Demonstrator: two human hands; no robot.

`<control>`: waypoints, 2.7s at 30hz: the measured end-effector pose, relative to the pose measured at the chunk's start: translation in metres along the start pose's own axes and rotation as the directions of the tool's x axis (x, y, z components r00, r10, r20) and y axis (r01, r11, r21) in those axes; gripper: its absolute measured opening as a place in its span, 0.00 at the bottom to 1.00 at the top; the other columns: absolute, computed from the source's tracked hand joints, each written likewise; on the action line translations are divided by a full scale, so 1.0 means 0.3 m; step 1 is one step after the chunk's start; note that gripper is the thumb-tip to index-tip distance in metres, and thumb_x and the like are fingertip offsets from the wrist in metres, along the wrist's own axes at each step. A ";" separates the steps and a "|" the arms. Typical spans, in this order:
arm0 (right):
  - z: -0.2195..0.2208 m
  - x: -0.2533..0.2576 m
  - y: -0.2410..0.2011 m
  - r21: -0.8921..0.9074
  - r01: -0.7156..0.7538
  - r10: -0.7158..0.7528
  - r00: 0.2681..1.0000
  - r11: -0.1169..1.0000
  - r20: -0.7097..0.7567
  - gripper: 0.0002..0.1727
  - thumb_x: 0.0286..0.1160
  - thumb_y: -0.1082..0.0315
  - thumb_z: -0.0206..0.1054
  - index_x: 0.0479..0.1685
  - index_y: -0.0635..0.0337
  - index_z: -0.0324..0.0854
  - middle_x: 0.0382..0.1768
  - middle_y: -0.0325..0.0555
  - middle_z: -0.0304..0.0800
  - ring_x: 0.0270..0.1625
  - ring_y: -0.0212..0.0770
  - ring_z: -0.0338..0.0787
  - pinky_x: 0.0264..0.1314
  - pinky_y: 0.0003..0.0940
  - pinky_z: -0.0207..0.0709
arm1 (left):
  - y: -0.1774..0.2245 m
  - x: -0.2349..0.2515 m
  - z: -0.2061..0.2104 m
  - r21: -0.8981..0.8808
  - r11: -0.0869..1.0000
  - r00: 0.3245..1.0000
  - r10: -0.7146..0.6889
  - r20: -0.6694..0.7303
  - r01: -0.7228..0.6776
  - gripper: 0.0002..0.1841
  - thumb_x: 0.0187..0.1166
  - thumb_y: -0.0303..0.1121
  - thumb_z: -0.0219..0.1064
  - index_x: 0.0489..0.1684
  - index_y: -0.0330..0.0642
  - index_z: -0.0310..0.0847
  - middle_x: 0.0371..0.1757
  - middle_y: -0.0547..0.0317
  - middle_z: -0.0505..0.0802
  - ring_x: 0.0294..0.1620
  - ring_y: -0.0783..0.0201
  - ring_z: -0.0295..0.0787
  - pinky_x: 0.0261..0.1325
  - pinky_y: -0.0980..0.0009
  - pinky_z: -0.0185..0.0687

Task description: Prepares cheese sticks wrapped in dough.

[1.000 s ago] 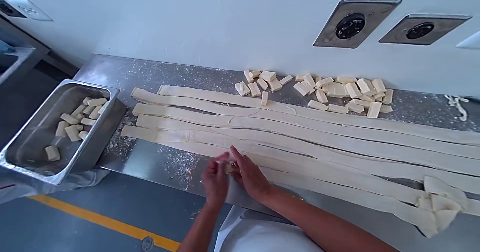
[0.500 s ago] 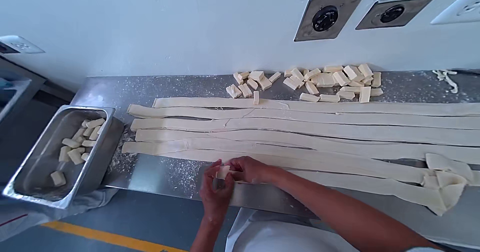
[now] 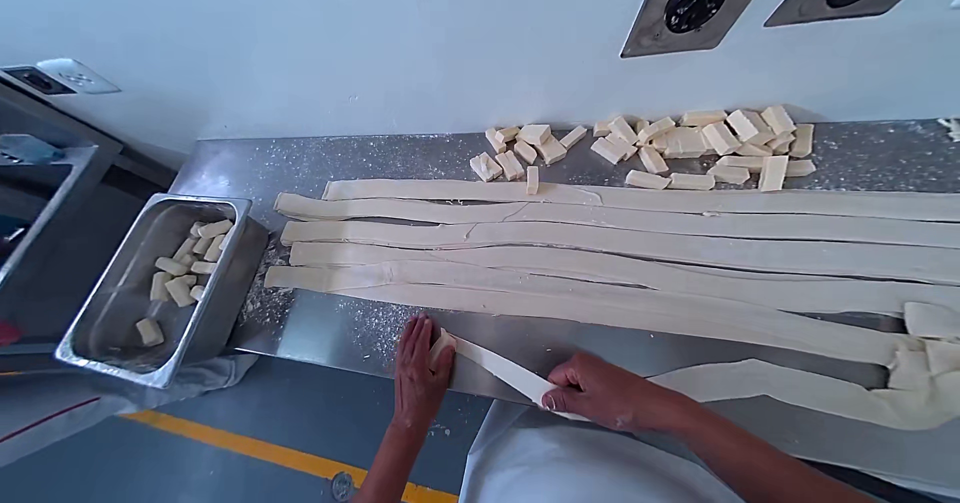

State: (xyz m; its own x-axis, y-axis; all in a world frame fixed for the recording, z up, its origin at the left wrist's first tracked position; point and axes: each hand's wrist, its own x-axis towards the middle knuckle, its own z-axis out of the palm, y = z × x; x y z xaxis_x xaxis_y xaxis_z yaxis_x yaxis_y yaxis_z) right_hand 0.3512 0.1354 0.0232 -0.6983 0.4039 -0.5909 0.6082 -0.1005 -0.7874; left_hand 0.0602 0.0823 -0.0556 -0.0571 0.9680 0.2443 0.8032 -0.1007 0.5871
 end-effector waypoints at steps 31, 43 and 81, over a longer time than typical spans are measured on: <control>0.131 0.035 -0.025 -0.172 0.244 -0.207 0.956 0.954 0.210 0.18 0.91 0.67 0.54 0.41 0.74 0.83 0.39 0.64 0.84 0.45 0.57 0.85 0.51 0.52 0.73 | 0.098 0.005 0.115 -0.094 0.987 0.991 0.133 0.020 -0.131 0.21 0.73 0.31 0.69 0.58 0.21 0.87 0.62 0.31 0.91 0.67 0.32 0.87 0.74 0.36 0.75; 0.146 0.015 0.019 0.040 0.126 -0.126 0.992 0.991 0.018 0.21 0.93 0.59 0.55 0.38 0.70 0.80 0.28 0.51 0.78 0.31 0.41 0.77 0.38 0.38 0.70 | 0.120 -0.027 0.114 -0.126 0.978 0.979 0.181 0.095 -0.169 0.21 0.78 0.31 0.62 0.60 0.18 0.84 0.64 0.30 0.90 0.69 0.31 0.85 0.76 0.34 0.72; 0.097 0.075 0.046 0.575 -0.160 0.250 0.965 0.803 -0.081 0.19 0.95 0.55 0.51 0.51 0.58 0.82 0.21 0.29 0.73 0.17 0.22 0.69 0.22 0.18 0.64 | 0.216 0.003 0.132 -0.290 0.932 0.930 0.287 0.228 -0.217 0.14 0.74 0.18 0.60 0.48 0.28 0.93 0.59 0.35 0.93 0.65 0.35 0.89 0.73 0.43 0.80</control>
State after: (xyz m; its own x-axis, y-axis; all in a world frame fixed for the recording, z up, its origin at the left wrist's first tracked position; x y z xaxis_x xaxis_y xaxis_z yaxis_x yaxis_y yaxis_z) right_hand 0.3330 0.1167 -0.0060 -0.4913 0.4380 -0.7528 0.3830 -0.6676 -0.6384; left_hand 0.1356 0.0857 -0.0479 0.3126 0.9241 0.2200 0.5888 -0.3702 0.7185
